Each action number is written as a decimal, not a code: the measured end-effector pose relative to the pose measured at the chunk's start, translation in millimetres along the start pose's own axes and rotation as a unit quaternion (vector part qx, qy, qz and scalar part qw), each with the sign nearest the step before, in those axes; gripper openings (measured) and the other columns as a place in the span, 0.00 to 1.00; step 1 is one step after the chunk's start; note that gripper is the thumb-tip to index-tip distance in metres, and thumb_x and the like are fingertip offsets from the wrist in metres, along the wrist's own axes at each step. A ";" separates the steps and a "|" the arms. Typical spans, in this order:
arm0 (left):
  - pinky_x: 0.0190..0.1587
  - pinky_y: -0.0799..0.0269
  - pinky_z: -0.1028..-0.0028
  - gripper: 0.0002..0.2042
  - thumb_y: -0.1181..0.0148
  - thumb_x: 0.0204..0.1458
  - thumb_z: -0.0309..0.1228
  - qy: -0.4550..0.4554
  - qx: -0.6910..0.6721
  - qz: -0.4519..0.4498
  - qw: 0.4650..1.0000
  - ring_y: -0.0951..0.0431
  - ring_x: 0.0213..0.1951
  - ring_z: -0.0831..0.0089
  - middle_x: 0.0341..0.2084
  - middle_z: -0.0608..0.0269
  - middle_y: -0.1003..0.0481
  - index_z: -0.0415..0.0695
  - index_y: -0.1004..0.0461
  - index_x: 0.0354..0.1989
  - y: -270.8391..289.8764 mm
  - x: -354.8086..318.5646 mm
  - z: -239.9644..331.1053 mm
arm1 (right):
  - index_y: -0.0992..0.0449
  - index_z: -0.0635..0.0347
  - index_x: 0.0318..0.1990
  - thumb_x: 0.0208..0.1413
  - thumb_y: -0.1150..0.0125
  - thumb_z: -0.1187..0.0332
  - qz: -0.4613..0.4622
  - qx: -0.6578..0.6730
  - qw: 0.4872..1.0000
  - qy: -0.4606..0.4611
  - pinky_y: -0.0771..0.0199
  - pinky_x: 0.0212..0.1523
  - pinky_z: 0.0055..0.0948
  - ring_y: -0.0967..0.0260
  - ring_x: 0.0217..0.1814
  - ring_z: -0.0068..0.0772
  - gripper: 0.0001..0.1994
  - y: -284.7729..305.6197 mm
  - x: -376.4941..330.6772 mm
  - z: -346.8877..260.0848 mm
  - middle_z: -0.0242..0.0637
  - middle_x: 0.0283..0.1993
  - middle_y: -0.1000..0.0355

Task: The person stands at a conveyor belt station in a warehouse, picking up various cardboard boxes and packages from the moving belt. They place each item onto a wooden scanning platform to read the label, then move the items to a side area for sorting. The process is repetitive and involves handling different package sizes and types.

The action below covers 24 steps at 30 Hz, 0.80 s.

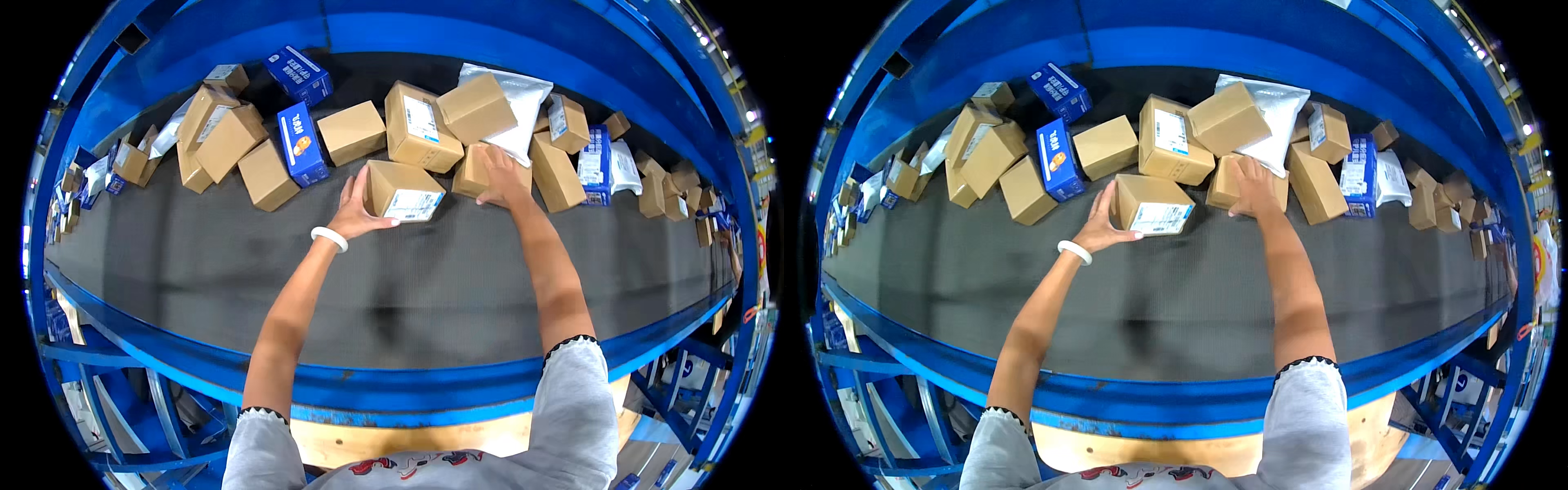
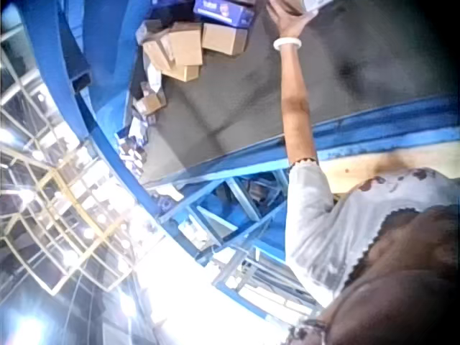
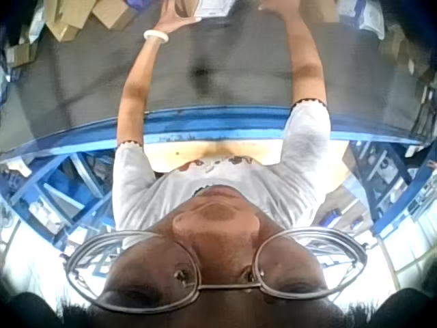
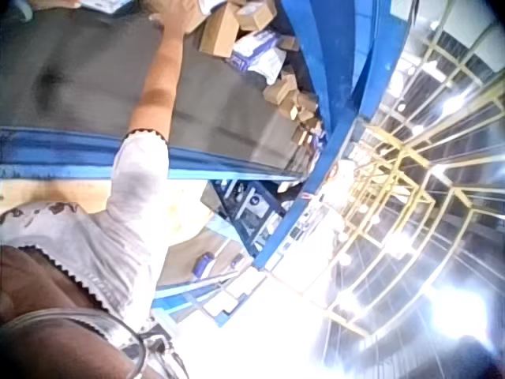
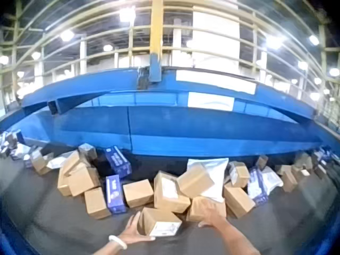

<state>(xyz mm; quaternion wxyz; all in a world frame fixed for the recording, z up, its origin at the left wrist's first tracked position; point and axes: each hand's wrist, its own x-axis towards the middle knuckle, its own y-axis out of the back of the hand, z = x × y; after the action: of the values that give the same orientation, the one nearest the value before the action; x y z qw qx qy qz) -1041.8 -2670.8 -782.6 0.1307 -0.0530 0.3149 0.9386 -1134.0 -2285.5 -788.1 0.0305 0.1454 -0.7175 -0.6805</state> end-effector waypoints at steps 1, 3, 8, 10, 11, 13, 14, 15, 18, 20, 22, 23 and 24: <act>0.76 0.54 0.50 0.69 0.16 0.32 0.48 -0.004 0.001 0.017 1.000 0.59 0.77 0.40 0.75 0.32 0.60 0.56 0.65 0.79 -7.8 5.2 -5.3 | 0.55 0.47 0.78 0.24 0.12 0.55 -0.025 -0.036 0.999 -0.010 0.54 0.77 0.59 0.55 0.80 0.53 0.70 6.4 12.3 -7.8 0.43 0.77 0.50; 0.77 0.53 0.52 0.67 0.16 0.34 0.42 0.007 -0.044 0.019 0.999 0.60 0.77 0.43 0.75 0.37 0.58 0.48 0.65 0.79 -18.6 25.1 8.5 | 0.62 0.45 0.80 0.25 0.14 0.55 -0.075 -0.056 0.995 -0.028 0.61 0.76 0.68 0.55 0.79 0.53 0.73 3.4 23.3 17.5 0.43 0.76 0.51; 0.74 0.43 0.53 0.62 0.19 0.39 0.37 0.018 -0.133 0.151 0.979 0.44 0.72 0.46 0.70 0.39 0.47 0.53 0.62 0.79 -46.7 -14.3 -34.7 | 0.70 0.47 0.80 0.28 0.18 0.54 -0.103 -0.045 0.993 0.042 0.58 0.76 0.64 0.58 0.80 0.60 0.74 -9.6 5.4 11.3 0.56 0.76 0.53; 0.64 0.29 0.53 0.52 0.28 0.50 0.40 0.172 -0.334 0.039 0.926 0.35 0.68 0.51 0.70 0.41 0.44 0.50 0.58 0.78 -65.5 -44.4 19.1 | 0.60 0.46 0.81 0.29 0.20 0.52 -0.130 0.087 0.987 -0.035 0.52 0.76 0.57 0.51 0.77 0.61 0.69 -12.6 -52.3 54.0 0.56 0.75 0.50; 0.61 0.26 0.48 0.46 0.34 0.56 0.45 0.197 -0.400 0.099 0.890 0.35 0.69 0.51 0.69 0.44 0.42 0.49 0.57 0.78 -66.1 -74.9 20.6 | 0.54 0.48 0.79 0.36 0.23 0.49 -0.155 0.352 0.921 -0.061 0.41 0.71 0.53 0.42 0.72 0.57 0.61 -7.6 -74.7 70.6 0.54 0.71 0.41; 0.63 0.28 0.43 0.37 0.43 0.62 0.46 0.158 -0.566 0.081 0.805 0.36 0.68 0.46 0.69 0.45 0.40 0.45 0.51 0.74 -72.4 -130.4 20.2 | 0.46 0.52 0.77 0.50 0.30 0.46 -0.177 0.739 0.636 -0.130 0.28 0.64 0.49 0.31 0.66 0.50 0.49 4.8 -138.0 107.4 0.50 0.66 0.32; 0.64 0.30 0.41 0.36 0.43 0.62 0.46 0.147 -0.606 0.059 0.779 0.35 0.68 0.44 0.68 0.44 0.40 0.39 0.48 0.72 -76.1 -151.6 36.9 | 0.45 0.55 0.76 0.56 0.34 0.45 -0.171 0.856 0.458 -0.166 0.26 0.63 0.47 0.29 0.65 0.48 0.45 21.2 -185.2 124.1 0.49 0.66 0.31; 0.66 0.31 0.41 0.35 0.44 0.62 0.47 0.134 -0.610 0.039 0.780 0.35 0.67 0.43 0.67 0.43 0.38 0.36 0.44 0.69 -81.7 -171.5 73.3 | 0.46 0.56 0.77 0.60 0.39 0.44 -0.126 0.915 0.355 -0.141 0.28 0.65 0.49 0.29 0.65 0.48 0.43 46.5 -239.5 136.9 0.52 0.68 0.33; 0.68 0.36 0.43 0.40 0.44 0.60 0.51 0.102 -0.563 -0.001 0.820 0.36 0.70 0.48 0.70 0.46 0.40 0.36 0.47 0.73 -108.3 -235.0 145.7 | 0.47 0.57 0.77 0.65 0.48 0.40 -0.032 0.977 0.198 -0.066 0.33 0.68 0.54 0.33 0.68 0.55 0.41 121.2 -397.8 147.1 0.58 0.74 0.43; 0.70 0.38 0.51 0.43 0.40 0.57 0.49 0.055 -0.499 -0.050 0.863 0.37 0.71 0.52 0.72 0.48 0.41 0.38 0.49 0.75 -152.3 -246.2 195.1 | 0.48 0.58 0.77 0.67 0.51 0.39 0.048 0.987 0.150 -0.026 0.35 0.69 0.59 0.36 0.70 0.60 0.41 143.4 -514.1 149.7 0.62 0.77 0.51; 0.73 0.44 0.61 0.46 0.38 0.56 0.42 0.051 -0.517 -0.180 0.836 0.39 0.72 0.58 0.71 0.51 0.41 0.42 0.56 0.79 -201.3 -256.9 299.1 | 0.45 0.60 0.75 0.68 0.53 0.41 0.274 0.912 0.271 -0.139 0.32 0.68 0.57 0.35 0.69 0.58 0.38 95.7 -646.4 178.0 0.59 0.74 0.44; 0.74 0.46 0.63 0.46 0.38 0.55 0.39 0.046 -0.494 -0.227 0.838 0.40 0.73 0.60 0.71 0.52 0.40 0.42 0.56 0.79 -231.7 -263.6 322.6 | 0.43 0.60 0.74 0.68 0.54 0.42 0.356 0.884 0.259 -0.155 0.31 0.67 0.56 0.34 0.69 0.57 0.37 71.1 -711.8 189.1 0.58 0.73 0.41; 0.73 0.47 0.65 0.45 0.38 0.55 0.37 0.065 -0.474 -0.273 0.835 0.40 0.72 0.62 0.71 0.52 0.40 0.41 0.55 0.78 -268.5 -267.5 340.4 | 0.42 0.60 0.73 0.69 0.56 0.42 0.439 0.848 0.246 -0.166 0.29 0.66 0.54 0.34 0.68 0.56 0.36 45.5 -776.3 195.8 0.56 0.71 0.39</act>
<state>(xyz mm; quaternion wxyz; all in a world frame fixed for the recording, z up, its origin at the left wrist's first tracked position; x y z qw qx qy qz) -716.0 -2315.5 -618.0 0.3192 -0.2534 -0.1882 0.8936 -446.9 -1900.4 -637.7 0.0641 -0.3663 -0.8227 0.4299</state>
